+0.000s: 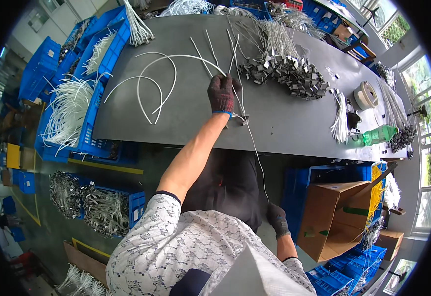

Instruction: Sorting and bundling electrical wire harnesses at a manual assembly station.

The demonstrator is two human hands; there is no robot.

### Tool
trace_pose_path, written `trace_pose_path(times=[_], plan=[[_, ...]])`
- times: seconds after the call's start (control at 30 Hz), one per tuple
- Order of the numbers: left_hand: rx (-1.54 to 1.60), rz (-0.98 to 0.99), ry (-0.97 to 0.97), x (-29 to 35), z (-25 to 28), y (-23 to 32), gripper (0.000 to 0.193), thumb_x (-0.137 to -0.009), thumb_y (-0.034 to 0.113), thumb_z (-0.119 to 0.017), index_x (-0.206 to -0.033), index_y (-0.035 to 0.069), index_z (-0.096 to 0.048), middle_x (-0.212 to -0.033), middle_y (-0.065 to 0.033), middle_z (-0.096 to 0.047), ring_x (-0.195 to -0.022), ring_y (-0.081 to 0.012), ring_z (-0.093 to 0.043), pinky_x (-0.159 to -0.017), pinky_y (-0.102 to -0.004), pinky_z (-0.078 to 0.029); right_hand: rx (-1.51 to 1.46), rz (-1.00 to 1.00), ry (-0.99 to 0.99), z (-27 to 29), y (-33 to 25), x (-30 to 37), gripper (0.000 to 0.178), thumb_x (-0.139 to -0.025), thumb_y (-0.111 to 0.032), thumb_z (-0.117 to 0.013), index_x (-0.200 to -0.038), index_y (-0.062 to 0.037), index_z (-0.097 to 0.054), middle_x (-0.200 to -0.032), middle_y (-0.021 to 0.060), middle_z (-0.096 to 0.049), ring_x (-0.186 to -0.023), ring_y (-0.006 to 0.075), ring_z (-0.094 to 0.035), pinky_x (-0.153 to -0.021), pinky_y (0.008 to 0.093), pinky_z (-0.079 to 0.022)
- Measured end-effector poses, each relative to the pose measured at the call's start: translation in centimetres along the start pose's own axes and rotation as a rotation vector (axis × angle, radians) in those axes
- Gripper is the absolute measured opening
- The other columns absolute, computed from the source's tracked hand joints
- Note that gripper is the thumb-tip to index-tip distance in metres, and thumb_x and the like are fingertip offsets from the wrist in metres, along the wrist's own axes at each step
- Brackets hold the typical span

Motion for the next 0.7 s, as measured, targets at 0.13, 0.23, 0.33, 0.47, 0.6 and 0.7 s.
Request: trace_pose_path(times=[0.13,0.23,0.33,0.47,0.6,0.7], plan=[[-0.161,0.437,-0.290,3.6,-0.8,-4.8,0.018,-0.094,0.019,-0.065,-0.098,0.002,-0.062,-0.087,-0.0114,-0.070,-0.073,-0.0189,-0.070,-0.067,-0.0324,-0.059,-0.036,-0.004,0.002,0.3,-1.6,-0.2,0.025,-0.092,-0.015,-0.051,-0.109,-0.0091,-0.069,-0.105,0.0200,-0.071,-0.101,0.0381,-0.068,-0.084,0.0470,-0.055],[-0.470,0.337,-0.863,12.4,-0.5,-10.6,0.025,-0.091,0.024,-0.069,-0.104,0.002,-0.067,-0.096,-0.0107,-0.071,-0.091,-0.0152,-0.069,-0.080,-0.0303,-0.055,-0.070,0.036,0.004,-1.0,-1.4,-0.3,0.025,-0.091,-0.014,-0.052,-0.109,-0.0091,-0.069,-0.105,0.0211,-0.070,-0.102,0.0387,-0.067,-0.085,0.0470,-0.054],[-0.580,0.282,-0.976,17.2,-0.1,-11.4,0.029,-0.089,0.025,-0.071,-0.107,0.002,-0.069,-0.100,-0.0072,-0.071,-0.094,-0.0130,-0.067,-0.082,-0.0282,-0.054,-0.079,0.104,-0.019,-2.4,-0.2,-1.3,0.025,-0.090,-0.014,-0.054,-0.109,-0.0087,-0.069,-0.107,0.0223,-0.069,-0.105,0.0387,-0.065,-0.087,0.0464,-0.053],[-0.175,0.617,-0.535,13.9,3.3,-12.5,0.017,-0.094,0.019,-0.069,-0.098,0.002,-0.070,-0.088,-0.0048,-0.070,-0.079,-0.0143,-0.068,-0.074,-0.0290,-0.057,-0.361,0.320,0.033,5.4,-7.0,-1.8,0.024,-0.094,-0.022,-0.054,-0.098,-0.0090,-0.073,-0.102,0.0211,-0.070,-0.100,0.0387,-0.066,-0.085,0.0454,-0.053],[-0.186,0.652,-0.638,15.4,0.3,-10.2,0.019,-0.098,0.021,-0.065,-0.100,0.002,-0.068,-0.091,-0.0059,-0.071,-0.081,-0.0149,-0.069,-0.076,-0.0295,-0.058,-0.983,0.383,0.286,17.5,-15.3,-6.0,0.022,-0.094,-0.023,-0.061,-0.104,-0.0034,-0.067,-0.084,0.0093,-0.067,-0.071,0.0119,-0.061,-0.057,0.0285,-0.047],[-0.110,0.664,-0.685,15.5,-0.1,-9.1,0.020,-0.098,0.021,-0.064,-0.104,0.002,-0.068,-0.092,-0.0063,-0.071,-0.083,-0.0157,-0.069,-0.079,-0.0310,-0.058,-1.231,0.221,0.297,20.8,-16.8,-5.4,0.021,-0.092,-0.019,-0.063,-0.105,-0.0022,-0.065,-0.086,0.0055,-0.067,-0.072,0.0086,-0.061,-0.057,0.0270,-0.047]])
Point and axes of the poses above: each hand's wrist, its own x-axis away from the middle knuckle, its own z-axis out of the back of the hand, y = z × x, the point moved 10 cm from there along -x, towards the middle knuckle
